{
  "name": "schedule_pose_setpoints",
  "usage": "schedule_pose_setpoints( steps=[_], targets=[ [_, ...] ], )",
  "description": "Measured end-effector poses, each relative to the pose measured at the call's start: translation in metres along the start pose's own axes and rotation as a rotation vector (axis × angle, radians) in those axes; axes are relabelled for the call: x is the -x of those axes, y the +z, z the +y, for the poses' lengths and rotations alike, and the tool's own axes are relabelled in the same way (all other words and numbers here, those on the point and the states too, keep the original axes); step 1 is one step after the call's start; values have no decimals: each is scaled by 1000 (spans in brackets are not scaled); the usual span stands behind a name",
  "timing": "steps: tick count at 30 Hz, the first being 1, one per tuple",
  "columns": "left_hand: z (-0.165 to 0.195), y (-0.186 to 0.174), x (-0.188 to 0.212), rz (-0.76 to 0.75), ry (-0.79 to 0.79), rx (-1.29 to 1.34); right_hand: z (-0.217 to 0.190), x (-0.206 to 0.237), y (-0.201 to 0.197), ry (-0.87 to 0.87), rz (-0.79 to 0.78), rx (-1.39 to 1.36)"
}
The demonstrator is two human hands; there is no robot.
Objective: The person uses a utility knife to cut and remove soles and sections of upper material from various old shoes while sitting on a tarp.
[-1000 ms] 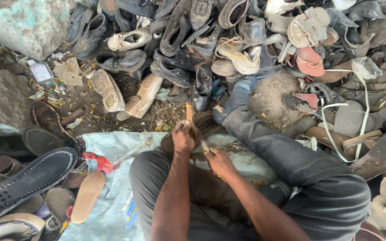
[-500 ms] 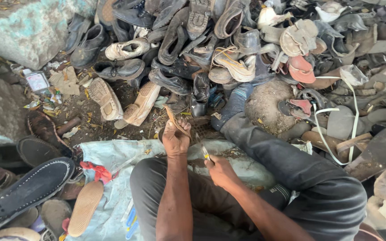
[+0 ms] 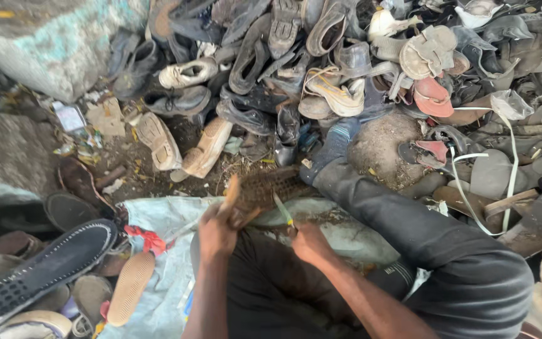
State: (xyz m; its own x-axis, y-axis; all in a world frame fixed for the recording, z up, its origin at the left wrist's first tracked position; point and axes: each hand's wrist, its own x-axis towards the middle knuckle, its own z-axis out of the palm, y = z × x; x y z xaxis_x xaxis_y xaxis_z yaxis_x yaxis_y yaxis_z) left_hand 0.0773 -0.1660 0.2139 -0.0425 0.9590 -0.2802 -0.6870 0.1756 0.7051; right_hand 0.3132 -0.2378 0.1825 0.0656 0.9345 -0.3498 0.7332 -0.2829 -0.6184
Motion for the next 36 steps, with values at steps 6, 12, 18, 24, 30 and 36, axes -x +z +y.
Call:
schedule_pose_setpoints(
  steps=[6, 12, 18, 24, 30, 36],
  targets=[
    [85, -53, 26, 275, 563, -108, 1, -5, 32, 1, 67, 81],
    [94, 90, 49, 611, 1099, -655, 16, 11, 31, -213, 255, -116],
    [-55, 283, 184, -1102, 1023, -937, 23, 47, -5, -320, 256, -200],
    [-10, 150, 1, -35, 327, -2137, 74, 100, -85, -20, 106, -418],
    [-60, 8, -74, 62, 265, -1531, 76, 104, -73, 246, 85, -769],
    [-54, -17, -45, 146, 351, -1242, 72, 87, -65, 209, 93, -786]
  ],
)
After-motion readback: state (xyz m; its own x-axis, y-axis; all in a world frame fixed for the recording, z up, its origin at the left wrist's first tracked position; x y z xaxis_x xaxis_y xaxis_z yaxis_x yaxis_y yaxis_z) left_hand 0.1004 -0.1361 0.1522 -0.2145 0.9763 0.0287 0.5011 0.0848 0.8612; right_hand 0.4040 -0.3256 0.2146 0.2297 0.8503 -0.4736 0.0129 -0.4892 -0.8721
